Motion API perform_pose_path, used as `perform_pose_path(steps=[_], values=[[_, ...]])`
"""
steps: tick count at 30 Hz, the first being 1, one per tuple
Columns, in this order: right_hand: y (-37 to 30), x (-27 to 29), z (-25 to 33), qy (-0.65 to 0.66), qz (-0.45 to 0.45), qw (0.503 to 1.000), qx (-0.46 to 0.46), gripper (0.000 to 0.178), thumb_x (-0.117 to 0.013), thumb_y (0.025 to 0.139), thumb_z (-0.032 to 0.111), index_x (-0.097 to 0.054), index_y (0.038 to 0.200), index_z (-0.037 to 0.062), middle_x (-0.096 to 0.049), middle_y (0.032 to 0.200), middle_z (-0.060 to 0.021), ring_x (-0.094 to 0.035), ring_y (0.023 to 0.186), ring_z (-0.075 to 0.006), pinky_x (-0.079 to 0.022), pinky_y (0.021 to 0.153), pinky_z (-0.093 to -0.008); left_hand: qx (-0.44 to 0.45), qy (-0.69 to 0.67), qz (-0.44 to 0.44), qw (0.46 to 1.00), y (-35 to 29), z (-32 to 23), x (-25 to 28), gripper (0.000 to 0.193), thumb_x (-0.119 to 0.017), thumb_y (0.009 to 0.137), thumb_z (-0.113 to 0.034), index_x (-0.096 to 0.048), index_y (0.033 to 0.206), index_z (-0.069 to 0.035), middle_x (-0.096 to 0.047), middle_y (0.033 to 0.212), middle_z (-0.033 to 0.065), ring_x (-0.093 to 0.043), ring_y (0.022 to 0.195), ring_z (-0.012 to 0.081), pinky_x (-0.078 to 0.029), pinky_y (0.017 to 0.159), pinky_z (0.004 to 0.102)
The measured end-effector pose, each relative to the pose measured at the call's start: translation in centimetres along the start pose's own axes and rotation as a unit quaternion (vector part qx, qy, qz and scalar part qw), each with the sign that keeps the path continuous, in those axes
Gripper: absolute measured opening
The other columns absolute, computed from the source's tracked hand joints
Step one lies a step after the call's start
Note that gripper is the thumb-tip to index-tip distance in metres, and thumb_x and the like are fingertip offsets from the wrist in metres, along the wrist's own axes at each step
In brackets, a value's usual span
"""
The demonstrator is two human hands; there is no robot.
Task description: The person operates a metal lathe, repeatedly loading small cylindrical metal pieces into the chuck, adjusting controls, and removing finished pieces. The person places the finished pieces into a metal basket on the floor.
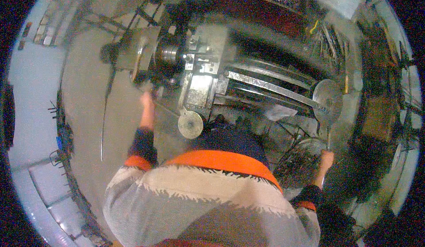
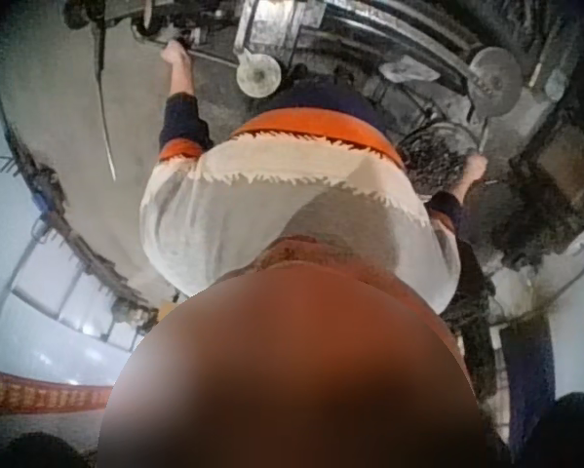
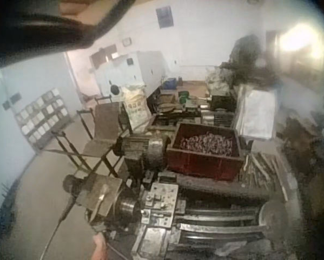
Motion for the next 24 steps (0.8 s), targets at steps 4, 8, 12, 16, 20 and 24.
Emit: perform_pose_path(steps=[4,8,12,16,20,24], values=[[-0.6,0.1,0.4,-0.011,-0.003,1.000,-0.002,0.039,-0.051,0.066,0.027,-0.060,0.089,-0.0033,-0.058,0.097,-0.0223,-0.055,0.092,-0.0367,-0.043,0.079,-0.0406,0.000,-0.025,0.023,0.999,-0.3,-0.1,-0.7,0.010,-0.042,0.074,0.000,-0.046,0.081,0.006,-0.054,0.057,0.0148,-0.052,0.040,0.0225,-0.044,0.036,0.0321],[-1.6,0.4,0.5,0.020,0.013,0.999,-0.032,0.041,-0.053,0.065,0.028,-0.059,0.089,-0.0045,-0.058,0.096,-0.0232,-0.056,0.091,-0.0356,-0.043,0.078,-0.0409,-0.012,-0.008,0.012,1.000,-0.7,-0.8,-1.0,0.010,-0.042,0.075,-0.002,-0.045,0.082,0.006,-0.054,0.057,0.0143,-0.052,0.039,0.0223,-0.043,0.036,0.0318],[-4.3,2.1,2.5,0.060,0.026,0.998,-0.010,0.042,-0.052,0.064,0.029,-0.059,0.088,-0.0053,-0.058,0.094,-0.0237,-0.056,0.091,-0.0366,-0.043,0.077,-0.0409,-0.029,0.020,-0.004,0.999,-0.4,-0.6,0.0,0.010,-0.042,0.076,-0.002,-0.046,0.081,0.006,-0.054,0.056,0.0142,-0.051,0.039,0.0219,-0.043,0.035,0.0315],[-1.0,0.6,0.1,0.039,-0.040,0.998,-0.021,0.043,-0.051,0.062,0.029,-0.060,0.088,-0.0039,-0.058,0.093,-0.0242,-0.055,0.091,-0.0369,-0.043,0.076,-0.0409,-0.037,0.026,0.009,0.999,-0.2,-0.7,-0.6,0.012,-0.043,0.075,-0.002,-0.049,0.077,0.008,-0.054,0.056,0.0143,-0.052,0.039,0.0221,-0.044,0.035,0.0315],[0.9,1.5,-0.1,-0.036,-0.053,0.997,0.051,0.043,-0.054,0.066,0.034,-0.061,0.090,-0.0005,-0.058,0.096,-0.0224,-0.055,0.092,-0.0365,-0.044,0.076,-0.0422,-0.077,0.162,0.024,0.983,-1.0,-1.2,-1.9,0.015,-0.045,0.072,-0.003,-0.053,0.071,0.011,-0.057,0.062,0.0169,-0.055,0.045,0.0233,-0.045,0.037,0.0327],[4.5,6.1,0.6,-0.057,-0.052,0.996,0.035,0.040,-0.054,0.065,0.034,-0.062,0.092,0.0049,-0.059,0.096,-0.0177,-0.056,0.092,-0.0338,-0.044,0.077,-0.0422,-0.002,0.207,0.047,0.977,3.3,1.2,-0.3,0.023,-0.056,0.070,-0.011,-0.052,0.081,0.009,-0.057,0.066,0.0137,-0.055,0.051,0.0208,-0.045,0.042,0.0336]])
Point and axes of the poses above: each hand's wrist, its own y-axis towards the middle knuckle, its own x-axis out of the back of the hand, z = x × y, the point moved 10 cm from there along y, towards the middle knuckle
